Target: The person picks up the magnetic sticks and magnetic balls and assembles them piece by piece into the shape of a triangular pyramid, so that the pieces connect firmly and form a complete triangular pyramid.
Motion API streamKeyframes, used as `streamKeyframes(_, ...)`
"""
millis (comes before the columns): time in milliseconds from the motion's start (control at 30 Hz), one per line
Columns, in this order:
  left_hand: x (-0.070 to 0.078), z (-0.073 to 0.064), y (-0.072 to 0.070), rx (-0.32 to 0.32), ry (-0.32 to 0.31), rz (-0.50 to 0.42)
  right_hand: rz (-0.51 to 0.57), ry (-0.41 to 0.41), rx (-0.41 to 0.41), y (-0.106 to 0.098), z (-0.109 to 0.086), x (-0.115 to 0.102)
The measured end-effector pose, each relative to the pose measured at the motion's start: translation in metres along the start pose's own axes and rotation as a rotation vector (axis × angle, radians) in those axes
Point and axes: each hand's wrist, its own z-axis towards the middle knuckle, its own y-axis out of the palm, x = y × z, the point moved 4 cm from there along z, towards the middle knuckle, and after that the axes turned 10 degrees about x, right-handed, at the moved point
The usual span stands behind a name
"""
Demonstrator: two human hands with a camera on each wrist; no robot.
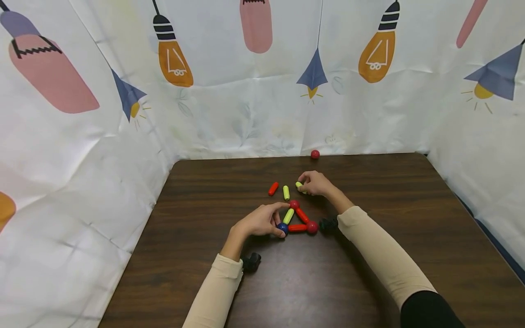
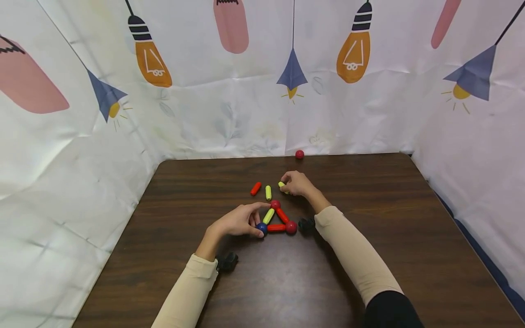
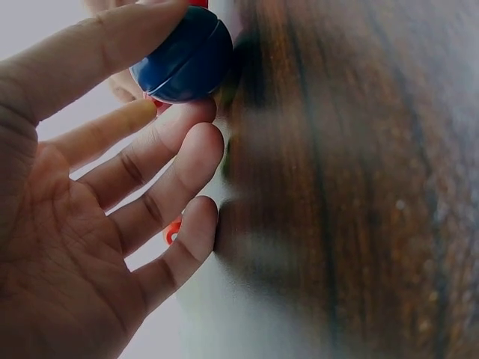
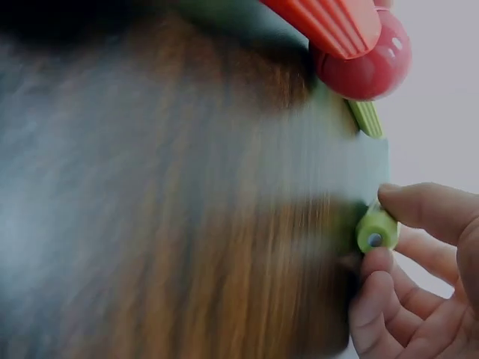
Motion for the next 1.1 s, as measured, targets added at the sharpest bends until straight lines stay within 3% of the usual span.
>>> streamKeyframes(200,0.000,0.001,0.001,0.005,-0.007,0.001,0.008,-0.058,-0.014,-0.006,-0.014,0.013)
streamKeyframes(533,0.000,0.003,0.003,0.017,-0.002,0.000,0.274,-0.212,0.079,-0.017,-0.042,0.020)
streamKeyframes(767,0.002,0.006,0.004,0.028,-0.003,0.002,0.409,-0.243,0.086,-0.025,-0.076,-0.011)
streamKeyframes(1100,0.002,0.005,0.006,0.028,-0.014,0.013,0.454,-0.277,0.068,0.003,-0.064,0.006)
